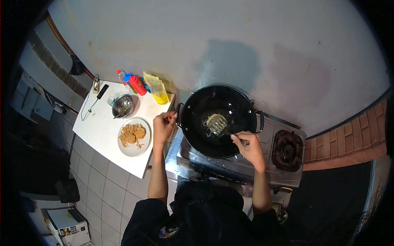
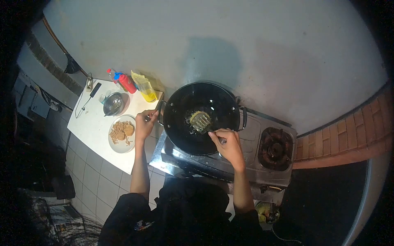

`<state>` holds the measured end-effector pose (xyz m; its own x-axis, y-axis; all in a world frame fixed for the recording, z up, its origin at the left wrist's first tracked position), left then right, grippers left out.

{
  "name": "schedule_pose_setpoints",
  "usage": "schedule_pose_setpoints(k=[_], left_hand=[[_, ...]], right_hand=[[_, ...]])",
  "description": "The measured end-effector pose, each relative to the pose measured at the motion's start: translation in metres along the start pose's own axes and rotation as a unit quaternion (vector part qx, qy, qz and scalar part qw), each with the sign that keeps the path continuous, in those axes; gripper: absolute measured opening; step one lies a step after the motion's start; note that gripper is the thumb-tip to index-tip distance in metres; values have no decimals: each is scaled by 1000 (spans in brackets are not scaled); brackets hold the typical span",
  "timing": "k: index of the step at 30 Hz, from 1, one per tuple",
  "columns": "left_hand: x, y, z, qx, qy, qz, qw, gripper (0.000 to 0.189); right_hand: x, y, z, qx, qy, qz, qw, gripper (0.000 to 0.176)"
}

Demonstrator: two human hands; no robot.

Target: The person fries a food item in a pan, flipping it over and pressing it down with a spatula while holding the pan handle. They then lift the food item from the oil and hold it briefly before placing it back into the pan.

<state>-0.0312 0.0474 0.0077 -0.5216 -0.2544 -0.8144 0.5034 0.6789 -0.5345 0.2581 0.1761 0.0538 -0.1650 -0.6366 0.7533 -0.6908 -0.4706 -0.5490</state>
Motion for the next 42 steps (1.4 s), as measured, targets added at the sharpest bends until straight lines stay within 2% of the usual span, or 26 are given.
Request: schedule_pose_setpoints(k=[4,6,10,12,15,22,27,31,34,36,39,42], left_hand=[[4,3,2,-1,-3,10,1000,24],[2,2,3,-9,8,18,1000,24],[2,2,5,-6,-8,15,1000,23],[1,2,5,-9,-3,10,1000,23],[2,2,5,-8,-7,11,1000,23],[6,3,4,-6,-5,12,1000,23],[8,4,3,-5,-8,16,1000,23],[6,2,3,3,-12,5,1000,24],[1,1,2,5,-15,-1,1000,26],[2,0,2,12,-19,-5,1000,27],[7,4,1,27,-40,4,999,29],[8,3,2,24,-41,16,999,30]], right_hand=[[-3,2,-1,5,49,-36,998,22],[-14,9,3,34,109,-95,989,24],[-17,15,5,37,124,-117,985,26],[-21,12,5,-21,145,-173,974,29],[-28,12,4,-56,161,-194,966,31],[-40,23,6,-87,162,-203,962,33],[-38,18,3,-89,159,-107,977,32],[-41,8,3,-140,219,-165,951,32],[-42,14,2,-113,165,-158,967,31],[-39,14,4,-96,168,-132,972,32],[-37,5,2,-131,208,-150,958,33],[-45,11,1,-119,183,-161,963,33]])
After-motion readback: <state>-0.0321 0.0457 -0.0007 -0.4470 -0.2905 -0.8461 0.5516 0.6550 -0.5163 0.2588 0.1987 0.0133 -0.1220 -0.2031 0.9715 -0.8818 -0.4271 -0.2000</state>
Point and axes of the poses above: each hand's wrist, its own z-axis away from the middle knuckle, its own y-axis out of the palm, x = y × z, the point moved 8 cm from there along -z, towards the middle knuckle, and after that the axes turned 3 degrees about x, right-handed, at the moved point
